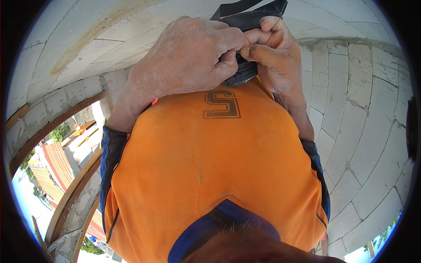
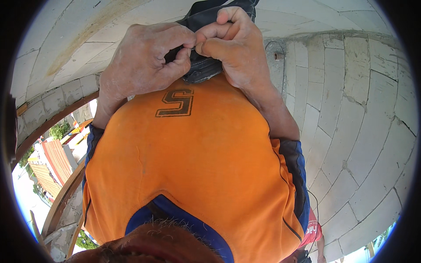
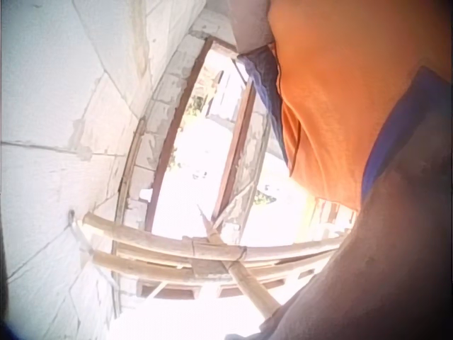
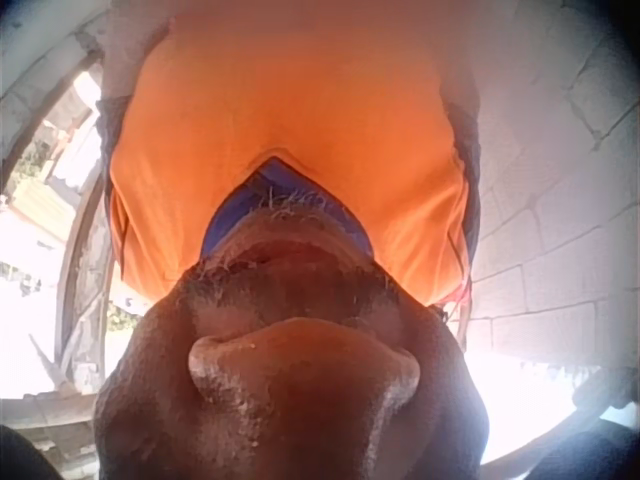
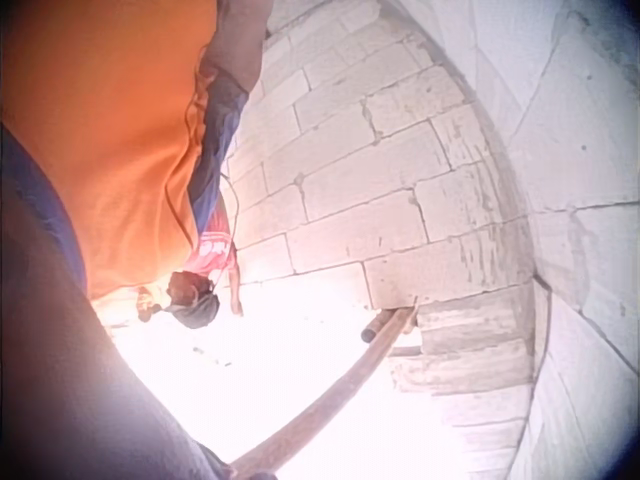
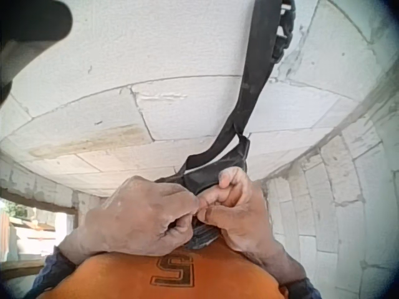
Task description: The person repairs a black bag by attaching a small black plastic clip and thread to a strap by hand.
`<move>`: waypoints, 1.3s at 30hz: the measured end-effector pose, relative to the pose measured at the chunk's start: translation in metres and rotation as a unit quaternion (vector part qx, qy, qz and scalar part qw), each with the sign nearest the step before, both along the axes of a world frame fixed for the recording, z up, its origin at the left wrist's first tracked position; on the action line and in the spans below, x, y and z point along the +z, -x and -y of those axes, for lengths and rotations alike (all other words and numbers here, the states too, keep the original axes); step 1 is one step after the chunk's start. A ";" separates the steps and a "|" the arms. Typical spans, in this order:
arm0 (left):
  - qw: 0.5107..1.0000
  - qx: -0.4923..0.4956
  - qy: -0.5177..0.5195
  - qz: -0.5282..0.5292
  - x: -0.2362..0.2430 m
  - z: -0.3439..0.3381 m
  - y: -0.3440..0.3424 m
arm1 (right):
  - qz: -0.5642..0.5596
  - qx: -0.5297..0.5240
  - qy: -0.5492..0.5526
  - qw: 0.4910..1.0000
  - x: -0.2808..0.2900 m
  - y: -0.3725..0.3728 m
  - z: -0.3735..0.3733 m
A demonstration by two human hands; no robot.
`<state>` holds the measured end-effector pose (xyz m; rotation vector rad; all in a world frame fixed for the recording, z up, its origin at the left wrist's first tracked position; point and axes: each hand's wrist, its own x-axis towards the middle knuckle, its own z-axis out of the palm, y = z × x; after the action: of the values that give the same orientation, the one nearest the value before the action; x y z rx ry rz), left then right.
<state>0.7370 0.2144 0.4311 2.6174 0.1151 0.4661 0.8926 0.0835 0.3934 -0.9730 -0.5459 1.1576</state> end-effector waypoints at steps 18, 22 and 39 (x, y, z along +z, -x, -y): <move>0.995 0.048 0.086 0.007 -0.010 -0.008 0.004 | 0.226 -0.028 -0.043 0.973 -0.002 0.004 0.004; 0.992 0.068 0.107 0.005 -0.011 -0.012 0.007 | 0.270 0.009 -0.114 0.956 -0.010 -0.004 0.000; 0.980 0.047 0.195 0.004 -0.012 -0.020 0.014 | 0.460 -0.044 -0.100 0.881 -0.009 0.002 -0.009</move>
<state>0.7226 0.2340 0.4189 2.2324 0.2975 0.4366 0.8910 0.0920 0.3840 -1.3255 -1.3345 0.4726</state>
